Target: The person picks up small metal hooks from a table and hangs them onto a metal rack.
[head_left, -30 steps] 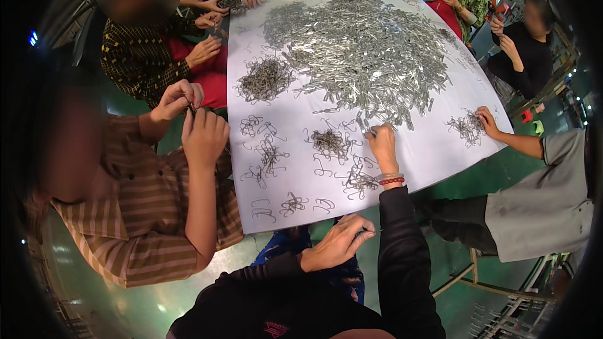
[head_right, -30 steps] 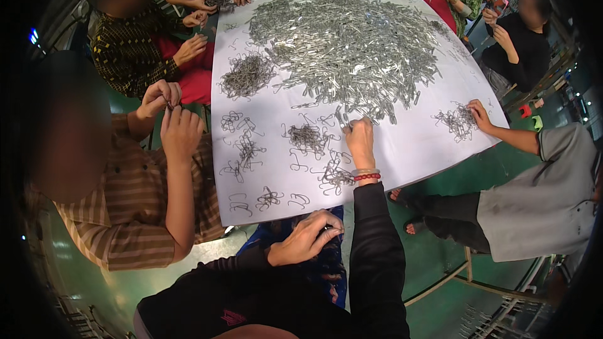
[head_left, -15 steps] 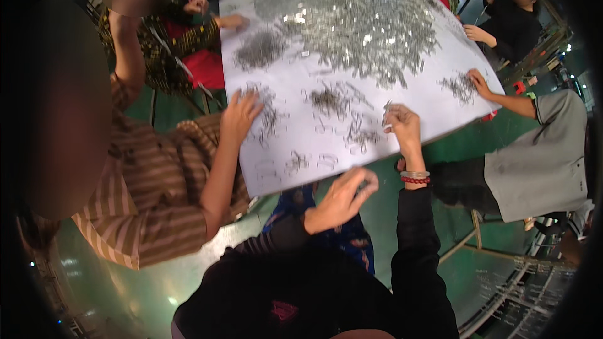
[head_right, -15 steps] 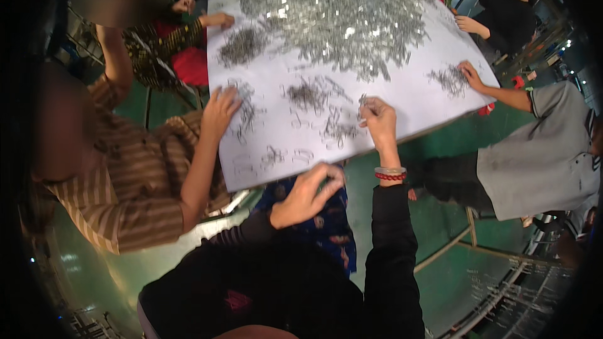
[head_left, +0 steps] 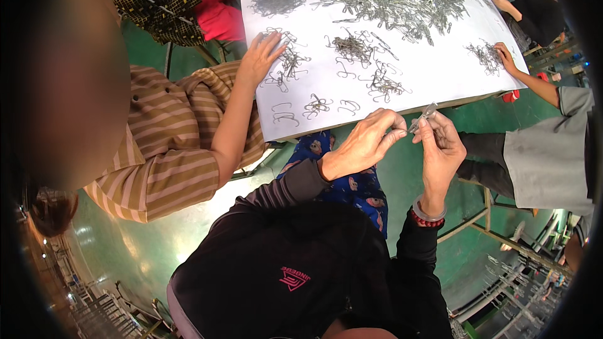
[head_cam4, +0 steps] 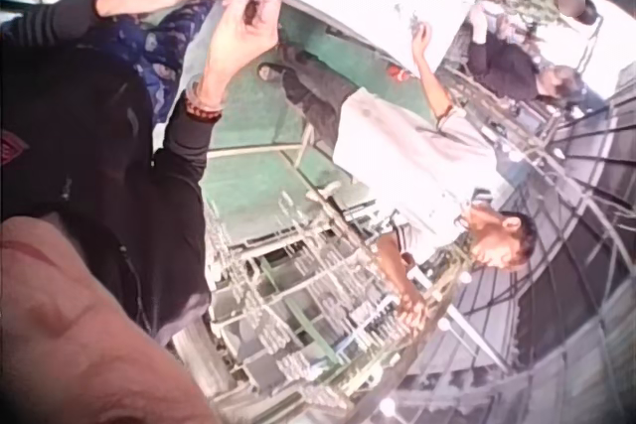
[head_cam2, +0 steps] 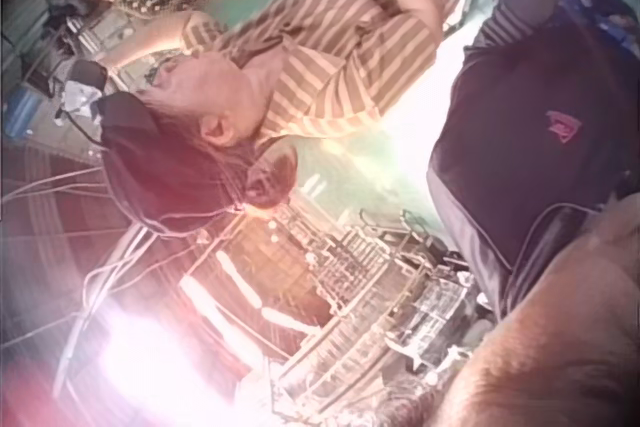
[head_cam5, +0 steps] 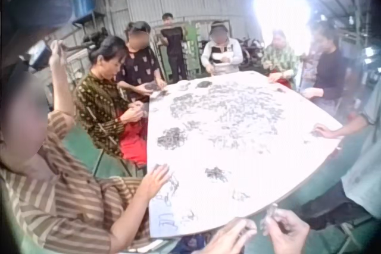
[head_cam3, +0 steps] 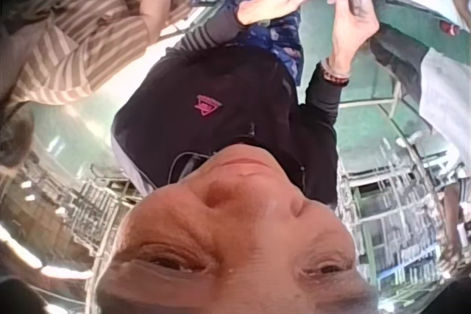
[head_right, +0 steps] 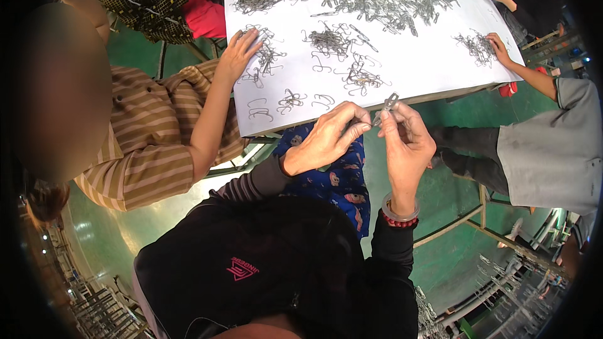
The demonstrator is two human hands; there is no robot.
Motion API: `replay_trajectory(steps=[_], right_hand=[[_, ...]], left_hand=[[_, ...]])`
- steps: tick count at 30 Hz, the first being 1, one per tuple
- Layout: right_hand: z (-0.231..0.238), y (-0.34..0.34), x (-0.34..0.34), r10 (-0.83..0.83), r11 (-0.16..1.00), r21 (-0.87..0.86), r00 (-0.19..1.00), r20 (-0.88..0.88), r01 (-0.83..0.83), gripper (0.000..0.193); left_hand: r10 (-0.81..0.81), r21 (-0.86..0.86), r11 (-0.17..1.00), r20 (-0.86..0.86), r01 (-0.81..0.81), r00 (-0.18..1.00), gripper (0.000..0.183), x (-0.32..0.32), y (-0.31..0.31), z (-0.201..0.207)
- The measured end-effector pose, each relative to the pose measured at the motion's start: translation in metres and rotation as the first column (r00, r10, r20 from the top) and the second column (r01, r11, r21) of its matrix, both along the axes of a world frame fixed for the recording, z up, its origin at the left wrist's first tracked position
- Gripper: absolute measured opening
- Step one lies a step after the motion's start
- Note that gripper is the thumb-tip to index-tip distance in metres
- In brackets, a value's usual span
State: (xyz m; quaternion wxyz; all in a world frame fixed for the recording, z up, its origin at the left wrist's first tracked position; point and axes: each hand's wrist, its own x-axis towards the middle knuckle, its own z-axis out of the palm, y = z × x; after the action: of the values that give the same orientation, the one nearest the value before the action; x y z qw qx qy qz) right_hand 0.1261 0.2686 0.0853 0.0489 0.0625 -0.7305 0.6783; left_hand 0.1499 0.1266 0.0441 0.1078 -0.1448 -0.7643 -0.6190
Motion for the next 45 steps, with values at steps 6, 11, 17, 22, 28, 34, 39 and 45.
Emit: replay_trajectory(steps=[6, 11, 17, 22, 28, 34, 39, 45], right_hand=[[-0.007, -0.005, -0.004, -0.026, 0.992, -0.126, 0.999, -0.035, 0.021, 0.015], [-0.008, -0.001, -0.004, -0.031, 0.993, -0.115, 0.999, -0.01, 0.03, 0.015], [-0.014, 0.0, 0.001, 0.012, 0.996, -0.085, 0.999, 0.031, -0.009, 0.015], [-0.023, 0.002, 0.002, 0.032, 0.995, -0.097, 0.998, 0.047, -0.028, 0.016], [-0.027, 0.003, 0.001, 0.034, 0.992, -0.121, 0.999, 0.024, -0.031, 0.015], [-0.024, 0.001, 0.012, 0.047, 0.993, -0.111, 0.999, 0.006, -0.046, 0.014], [-0.024, 0.002, 0.021, 0.08, 0.994, -0.078, 0.996, -0.025, -0.082, 0.013], [-0.035, 0.004, 0.027, 0.06, 0.993, -0.099, 0.997, -0.042, -0.064, 0.013]], left_hand=[[-0.039, -0.008, 0.999, 0.0, 0.039, 0.999, 0.019, -0.004, -0.006, -0.017], [0.208, -0.164, 0.967, 0.062, -0.195, 0.976, 0.036, -0.037, -0.047, -0.032], [0.535, -0.63, 0.656, 0.001, -0.415, 0.845, 0.01, -0.126, -0.161, -0.065], [0.38, -0.689, 0.686, 0.064, -0.235, 0.923, 0.016, -0.173, -0.184, -0.077], [0.11, -0.846, 0.523, -0.049, -0.1, 0.993, 0.01, -0.187, -0.178, -0.113], [0.218, -0.742, 0.619, -0.15, -0.255, 0.964, 0.013, -0.157, -0.152, -0.095], [0.295, -0.863, 0.447, -0.104, -0.234, 0.95, 0.013, -0.157, -0.153, -0.112], [0.477, -0.602, 0.667, -0.106, -0.438, 0.872, 0.014, -0.157, -0.145, -0.068]])
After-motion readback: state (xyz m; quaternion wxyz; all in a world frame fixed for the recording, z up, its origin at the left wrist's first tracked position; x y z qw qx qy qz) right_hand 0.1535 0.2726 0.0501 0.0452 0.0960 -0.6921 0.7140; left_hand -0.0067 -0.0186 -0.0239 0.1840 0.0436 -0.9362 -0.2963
